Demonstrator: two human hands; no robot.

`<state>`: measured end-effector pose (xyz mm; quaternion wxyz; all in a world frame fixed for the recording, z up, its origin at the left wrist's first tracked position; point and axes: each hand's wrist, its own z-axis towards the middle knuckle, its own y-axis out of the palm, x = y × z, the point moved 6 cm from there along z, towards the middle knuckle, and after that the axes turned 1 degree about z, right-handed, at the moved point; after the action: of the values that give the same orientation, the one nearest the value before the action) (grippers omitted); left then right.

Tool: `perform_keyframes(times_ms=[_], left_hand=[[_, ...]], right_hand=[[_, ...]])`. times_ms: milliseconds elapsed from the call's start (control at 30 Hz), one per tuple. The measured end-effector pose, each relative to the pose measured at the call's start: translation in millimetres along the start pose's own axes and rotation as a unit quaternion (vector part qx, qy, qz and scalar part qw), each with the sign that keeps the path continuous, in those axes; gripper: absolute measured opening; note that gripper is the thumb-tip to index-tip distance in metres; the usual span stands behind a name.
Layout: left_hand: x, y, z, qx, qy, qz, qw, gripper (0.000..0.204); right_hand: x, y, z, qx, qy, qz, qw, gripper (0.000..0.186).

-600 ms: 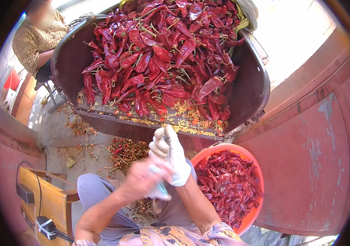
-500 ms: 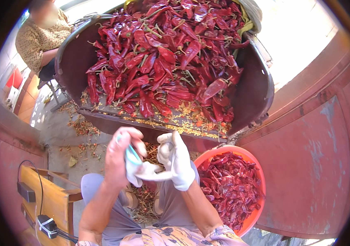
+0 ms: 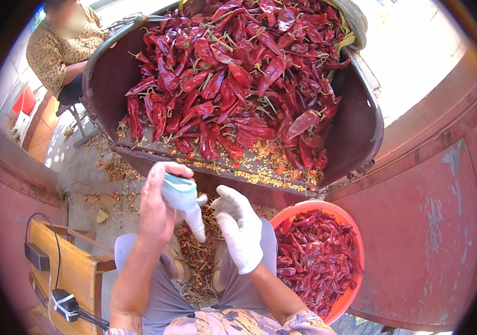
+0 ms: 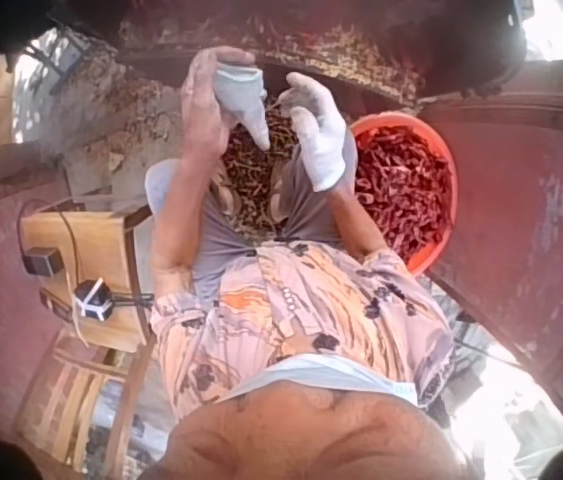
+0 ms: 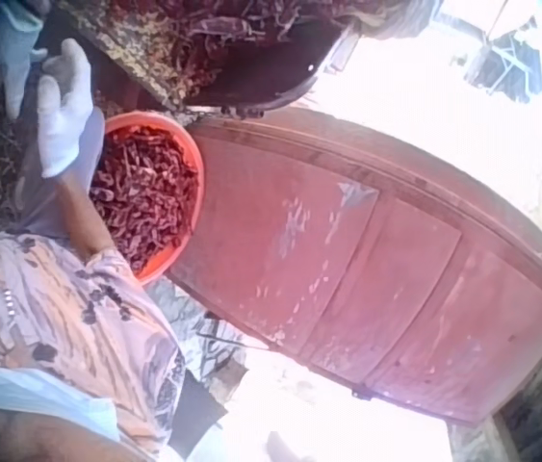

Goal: The person removes the stems and seeds from dried red peppers by hand while wearing gloves.

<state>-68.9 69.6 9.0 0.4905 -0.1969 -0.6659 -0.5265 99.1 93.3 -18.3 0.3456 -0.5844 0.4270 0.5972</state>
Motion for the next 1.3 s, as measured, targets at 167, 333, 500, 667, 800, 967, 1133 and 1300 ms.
perform_keyframes(times_ms=[167,333,500,667,800,967,1133,1300], left_hand=[[-14.6,16.1,-6.4,-0.088,-0.023,0.095,0.991,0.039],[-3.4,8.9,-0.1,-0.104,-0.065,0.149,0.981,0.041],[-7.6,4.8,0.1,-0.139,-0.099,0.202,0.964,0.029],[-1.6,4.6,1.3,-0.123,-0.113,0.14,0.976,0.017],[-2.0,-1.2,2.6,-0.113,-0.1,0.163,0.975,0.014],[-17.7,12.1,-7.0,-0.195,-0.105,0.222,0.95,0.017],[-25.6,6.8,-5.3,-0.168,-0.168,0.181,0.954,0.028],[-36.0,10.7,-7.1,-0.194,-0.126,0.231,0.945,0.018]], right_hand=[[-27.0,21.2,4.3,-0.02,-0.056,-0.101,0.993,0.038],[-28.7,3.7,18.7,-0.024,0.055,-0.018,0.998,0.023],[-26.4,-1.8,29.0,-0.094,0.078,-0.027,0.992,0.025],[-38.5,-4.9,30.5,0.074,-0.02,0.018,0.997,0.023],[-32.1,-11.1,12.0,-0.011,0.027,-0.02,0.999,0.032],[-16.6,5.0,10.6,-0.037,0.086,-0.009,0.996,0.03],[-10.1,-0.2,15.1,-0.04,0.089,-0.045,0.994,0.025],[-7.6,1.1,13.2,-0.032,0.086,-0.046,0.995,0.027]])
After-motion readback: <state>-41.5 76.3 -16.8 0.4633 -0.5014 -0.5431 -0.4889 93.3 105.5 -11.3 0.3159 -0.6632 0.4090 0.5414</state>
